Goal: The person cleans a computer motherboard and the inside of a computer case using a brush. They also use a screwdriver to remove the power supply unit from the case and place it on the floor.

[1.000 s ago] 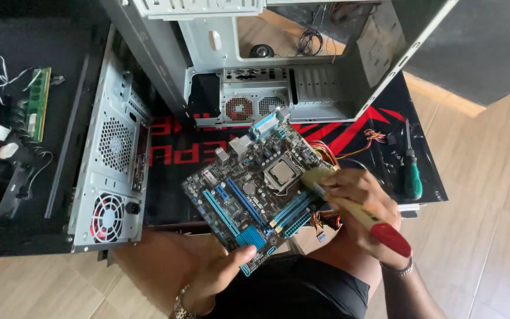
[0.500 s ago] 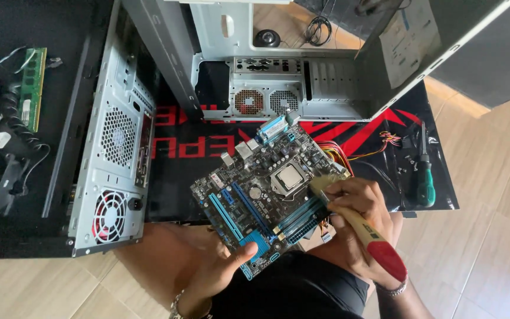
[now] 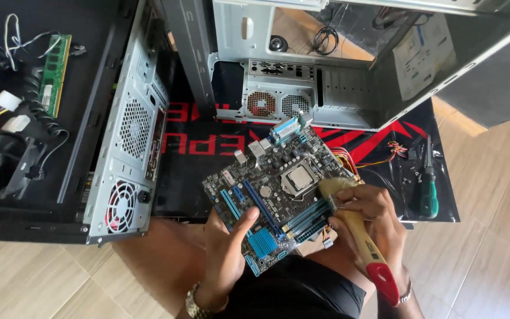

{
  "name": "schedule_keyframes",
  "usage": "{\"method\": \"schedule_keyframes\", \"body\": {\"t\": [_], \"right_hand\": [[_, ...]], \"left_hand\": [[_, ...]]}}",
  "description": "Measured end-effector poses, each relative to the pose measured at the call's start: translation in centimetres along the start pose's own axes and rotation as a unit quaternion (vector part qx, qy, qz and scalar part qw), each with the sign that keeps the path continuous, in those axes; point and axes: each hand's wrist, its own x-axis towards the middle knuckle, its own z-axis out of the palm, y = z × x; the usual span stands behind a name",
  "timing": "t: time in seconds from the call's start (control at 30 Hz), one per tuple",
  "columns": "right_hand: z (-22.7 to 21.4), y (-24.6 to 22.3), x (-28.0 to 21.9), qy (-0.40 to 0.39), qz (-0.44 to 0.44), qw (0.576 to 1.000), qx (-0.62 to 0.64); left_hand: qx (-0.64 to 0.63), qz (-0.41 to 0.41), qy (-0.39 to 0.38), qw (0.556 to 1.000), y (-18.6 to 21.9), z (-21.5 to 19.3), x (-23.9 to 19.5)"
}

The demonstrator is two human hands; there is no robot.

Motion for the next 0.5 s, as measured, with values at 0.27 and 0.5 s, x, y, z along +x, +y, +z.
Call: {"method": "schedule_keyframes", "body": {"t": [0.27,0.5], "right_hand": [[-0.9,1.8,-2.3,0.146,-0.037,0.987,0.055],[-1.1,2.4,-2.8,0.192,0.010,0.971,0.143]], "left_hand": [[-0.047,0.257,-0.096,0.960,2.2,-0.9,-2.0],[-0.023,0.137,-0.019,0.990,2.8,-0.4,-3.0]]}}
